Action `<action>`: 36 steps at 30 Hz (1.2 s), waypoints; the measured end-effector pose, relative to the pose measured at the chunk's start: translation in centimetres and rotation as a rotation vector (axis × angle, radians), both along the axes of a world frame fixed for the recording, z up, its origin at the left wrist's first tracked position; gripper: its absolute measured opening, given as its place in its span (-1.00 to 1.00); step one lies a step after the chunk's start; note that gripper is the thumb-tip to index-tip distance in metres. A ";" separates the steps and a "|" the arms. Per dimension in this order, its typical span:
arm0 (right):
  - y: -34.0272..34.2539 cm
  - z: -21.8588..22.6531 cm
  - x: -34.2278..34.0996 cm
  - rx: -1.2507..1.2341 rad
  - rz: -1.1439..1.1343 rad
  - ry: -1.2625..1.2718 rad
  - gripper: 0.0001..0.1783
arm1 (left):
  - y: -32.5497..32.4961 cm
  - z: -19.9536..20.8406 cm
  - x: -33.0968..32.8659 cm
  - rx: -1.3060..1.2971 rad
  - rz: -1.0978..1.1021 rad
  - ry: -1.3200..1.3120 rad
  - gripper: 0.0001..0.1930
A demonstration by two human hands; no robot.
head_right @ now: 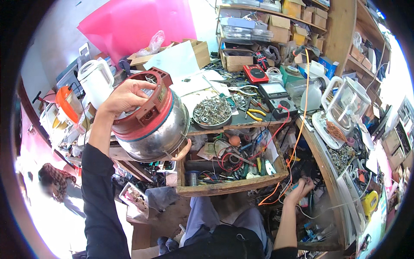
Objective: The person assembles a cylindrical metal appliance by inserting a screw into its top rim, tightening it with a screwdriver, and then placing a perforated circular lid on top. The person handles the screw, screwdriver, and lid during the process.
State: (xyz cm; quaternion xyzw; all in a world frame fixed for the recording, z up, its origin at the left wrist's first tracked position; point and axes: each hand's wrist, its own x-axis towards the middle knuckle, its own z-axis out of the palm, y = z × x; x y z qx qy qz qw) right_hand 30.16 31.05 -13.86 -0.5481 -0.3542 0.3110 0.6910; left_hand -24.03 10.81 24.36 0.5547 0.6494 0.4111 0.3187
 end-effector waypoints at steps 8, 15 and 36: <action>-15.1 10.6 -9.6 0.149 0.625 -0.208 -0.63 | 0.3 -0.7 -0.6 -0.012 0.017 0.009 -0.42; -15.0 21.8 -19.7 0.574 1.234 -0.844 -0.42 | -0.9 -0.4 -0.4 -0.015 0.041 -0.010 -0.48; -13.5 25.9 -34.0 0.832 0.926 -0.364 -0.73 | -0.2 -0.6 -0.3 0.018 -0.040 -0.051 -0.41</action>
